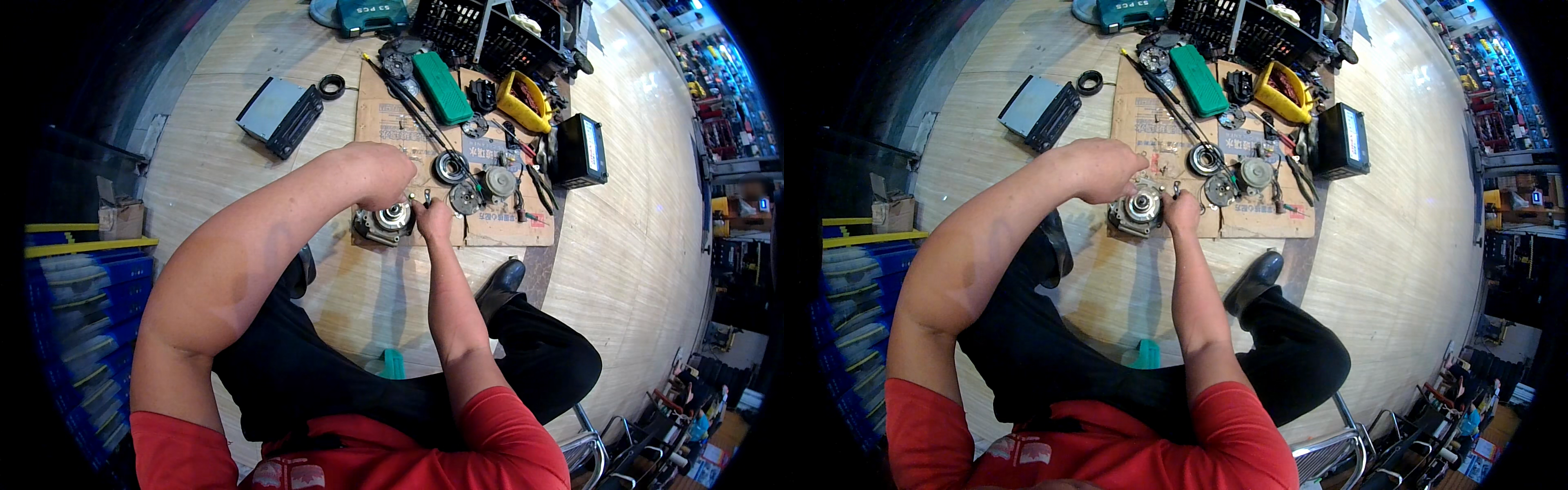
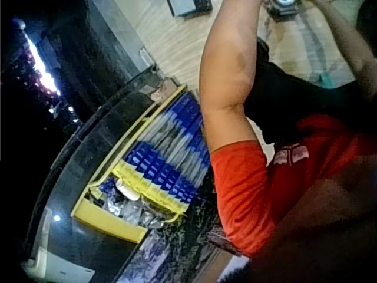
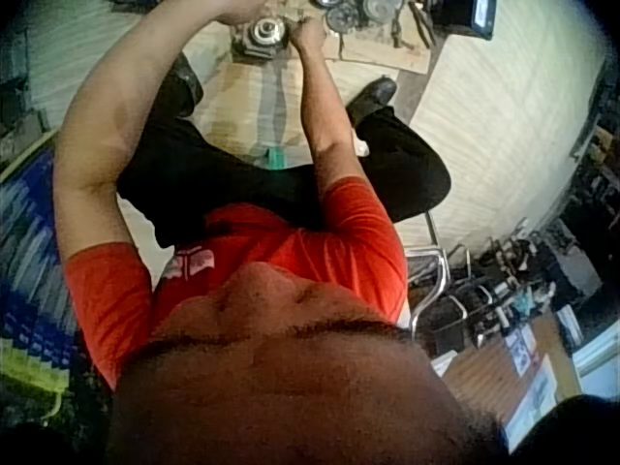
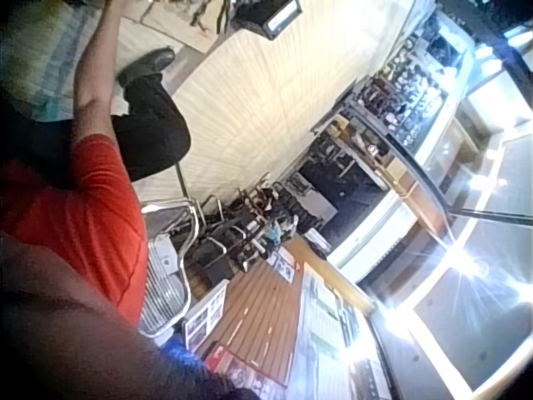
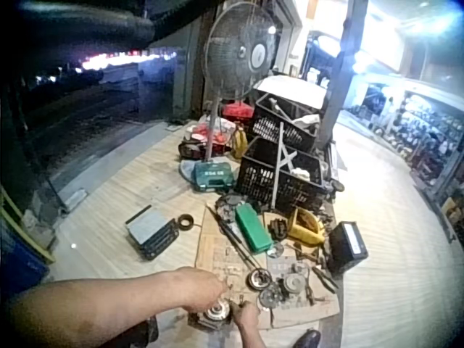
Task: The person assembles a mechanical component by placing a bearing onto a shaft, securing a housing, and then picks up a length of textured insulation material to wrap around it.
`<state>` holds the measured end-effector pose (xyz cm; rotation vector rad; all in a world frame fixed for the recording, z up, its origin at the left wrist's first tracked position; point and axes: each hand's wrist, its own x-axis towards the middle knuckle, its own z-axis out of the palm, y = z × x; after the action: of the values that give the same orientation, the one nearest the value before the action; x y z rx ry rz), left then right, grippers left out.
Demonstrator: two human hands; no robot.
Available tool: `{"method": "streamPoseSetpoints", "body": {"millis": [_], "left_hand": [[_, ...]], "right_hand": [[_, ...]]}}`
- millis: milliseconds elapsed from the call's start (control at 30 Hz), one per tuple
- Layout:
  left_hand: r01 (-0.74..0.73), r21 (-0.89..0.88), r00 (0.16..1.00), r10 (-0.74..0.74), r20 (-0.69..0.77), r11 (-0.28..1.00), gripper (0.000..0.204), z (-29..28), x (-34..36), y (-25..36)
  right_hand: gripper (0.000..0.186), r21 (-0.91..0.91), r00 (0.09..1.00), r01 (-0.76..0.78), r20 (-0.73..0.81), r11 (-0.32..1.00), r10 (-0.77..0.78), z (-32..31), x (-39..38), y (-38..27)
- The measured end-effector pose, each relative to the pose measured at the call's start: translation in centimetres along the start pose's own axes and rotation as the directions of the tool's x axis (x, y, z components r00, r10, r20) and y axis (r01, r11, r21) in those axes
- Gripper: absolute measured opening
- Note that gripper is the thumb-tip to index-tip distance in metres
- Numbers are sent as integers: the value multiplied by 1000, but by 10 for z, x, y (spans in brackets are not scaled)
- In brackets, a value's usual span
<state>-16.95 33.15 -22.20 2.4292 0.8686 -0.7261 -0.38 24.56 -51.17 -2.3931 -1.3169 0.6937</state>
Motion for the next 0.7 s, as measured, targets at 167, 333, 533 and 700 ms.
{"method": "streamPoseSetpoints", "body": {"millis": [167,333,533,700], "left_hand": [[-5,-6,1000,4,-13,1000,34,-2,-2,3],[-7,-4,999,6,-49,1000,31,-1,-3,4],[-16,-3,998,16,-63,1000,30,0,-2,2],[-16,2,1000,16,-1,1000,34,1,1,0]], "right_hand": [[36,-48,999,31,20,998,-30,1,1,5],[30,-63,991,133,-18,989,-134,10,5,7],[30,-23,984,174,33,985,-173,9,11,14],[35,14,997,35,64,999,-35,1,8,10]]}}
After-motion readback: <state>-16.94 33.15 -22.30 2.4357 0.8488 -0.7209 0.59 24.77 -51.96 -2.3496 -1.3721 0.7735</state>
